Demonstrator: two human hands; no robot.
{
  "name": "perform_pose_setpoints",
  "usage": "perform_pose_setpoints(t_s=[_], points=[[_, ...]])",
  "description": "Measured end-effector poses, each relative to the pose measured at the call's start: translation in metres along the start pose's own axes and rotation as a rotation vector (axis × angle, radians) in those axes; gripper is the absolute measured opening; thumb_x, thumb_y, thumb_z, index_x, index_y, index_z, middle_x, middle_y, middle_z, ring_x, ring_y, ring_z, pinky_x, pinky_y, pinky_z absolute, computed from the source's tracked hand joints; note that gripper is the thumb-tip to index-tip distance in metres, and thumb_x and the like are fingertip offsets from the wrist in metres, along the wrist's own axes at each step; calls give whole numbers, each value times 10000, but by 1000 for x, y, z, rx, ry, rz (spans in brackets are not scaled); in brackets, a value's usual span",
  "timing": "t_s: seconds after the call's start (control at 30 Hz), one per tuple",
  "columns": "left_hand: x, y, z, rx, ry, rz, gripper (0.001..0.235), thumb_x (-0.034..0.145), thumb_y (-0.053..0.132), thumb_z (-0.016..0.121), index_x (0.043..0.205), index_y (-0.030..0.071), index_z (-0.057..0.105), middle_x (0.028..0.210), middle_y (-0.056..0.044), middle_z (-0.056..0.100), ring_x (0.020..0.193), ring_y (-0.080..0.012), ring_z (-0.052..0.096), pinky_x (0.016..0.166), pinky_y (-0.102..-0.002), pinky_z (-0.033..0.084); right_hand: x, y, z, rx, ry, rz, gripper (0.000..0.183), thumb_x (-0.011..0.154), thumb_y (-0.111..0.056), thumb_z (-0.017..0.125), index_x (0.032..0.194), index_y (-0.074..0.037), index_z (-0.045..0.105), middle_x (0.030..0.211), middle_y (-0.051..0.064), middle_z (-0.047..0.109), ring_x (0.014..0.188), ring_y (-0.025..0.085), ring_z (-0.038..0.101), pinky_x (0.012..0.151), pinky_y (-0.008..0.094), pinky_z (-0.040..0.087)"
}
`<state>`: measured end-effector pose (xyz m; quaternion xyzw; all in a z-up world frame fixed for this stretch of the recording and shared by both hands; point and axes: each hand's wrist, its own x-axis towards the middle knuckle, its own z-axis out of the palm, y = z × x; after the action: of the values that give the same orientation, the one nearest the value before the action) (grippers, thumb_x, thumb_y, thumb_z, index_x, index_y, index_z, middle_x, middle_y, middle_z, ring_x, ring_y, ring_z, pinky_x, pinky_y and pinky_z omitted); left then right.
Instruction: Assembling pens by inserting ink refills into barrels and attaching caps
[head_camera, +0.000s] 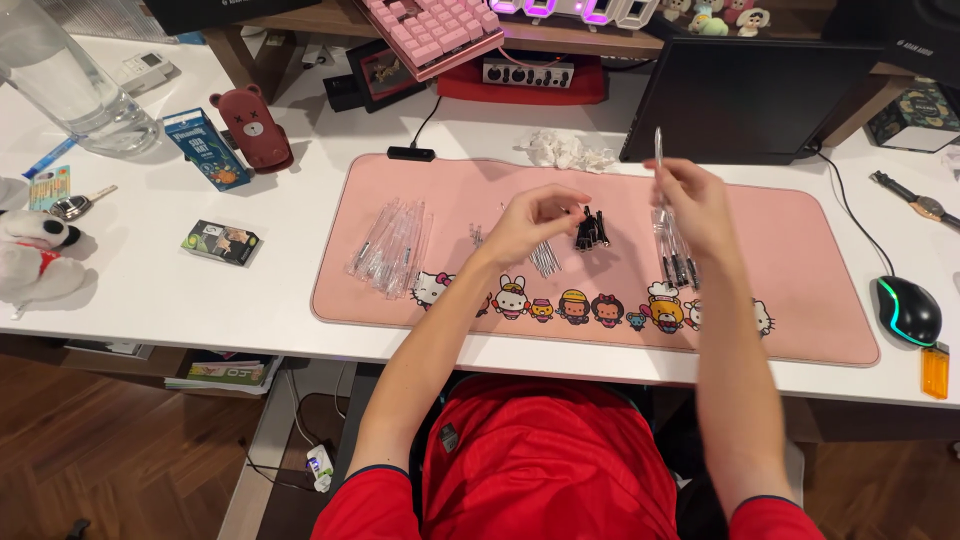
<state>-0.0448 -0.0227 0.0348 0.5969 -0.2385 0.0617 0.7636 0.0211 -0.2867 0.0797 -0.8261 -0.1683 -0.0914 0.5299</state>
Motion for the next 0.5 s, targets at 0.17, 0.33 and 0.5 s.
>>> perform_pose_setpoints(t_s=[0.17,0.33,0.5], points=[[2,6,-4,26,89,-25,272,979,157,801,1248,130,776,975,-69,786,806,-91,728,854,-268,622,2,74,-49,-843,85,-100,294,1036,-341,816,1240,-129,818,826,49,725,820,316,753,792,442,599],[1,11,-6,40,110,-56,244,979,209,802,1214,149,790,927,-83,794,749,-95,718,814,-258,609,-12,101,-58,-1009,67,-13,273,937,-278,862,1147,-115,803,751,11,735,785,318,777,744,478,635],[3,14,-13,37,159,-67,268,977,209,811,1228,124,780,912,-109,782,732,-97,699,782,-261,611,-11,124,-60,-1127,45,25,184,911,-338,844,1058,-237,798,755,-61,729,770,277,799,738,444,663]])
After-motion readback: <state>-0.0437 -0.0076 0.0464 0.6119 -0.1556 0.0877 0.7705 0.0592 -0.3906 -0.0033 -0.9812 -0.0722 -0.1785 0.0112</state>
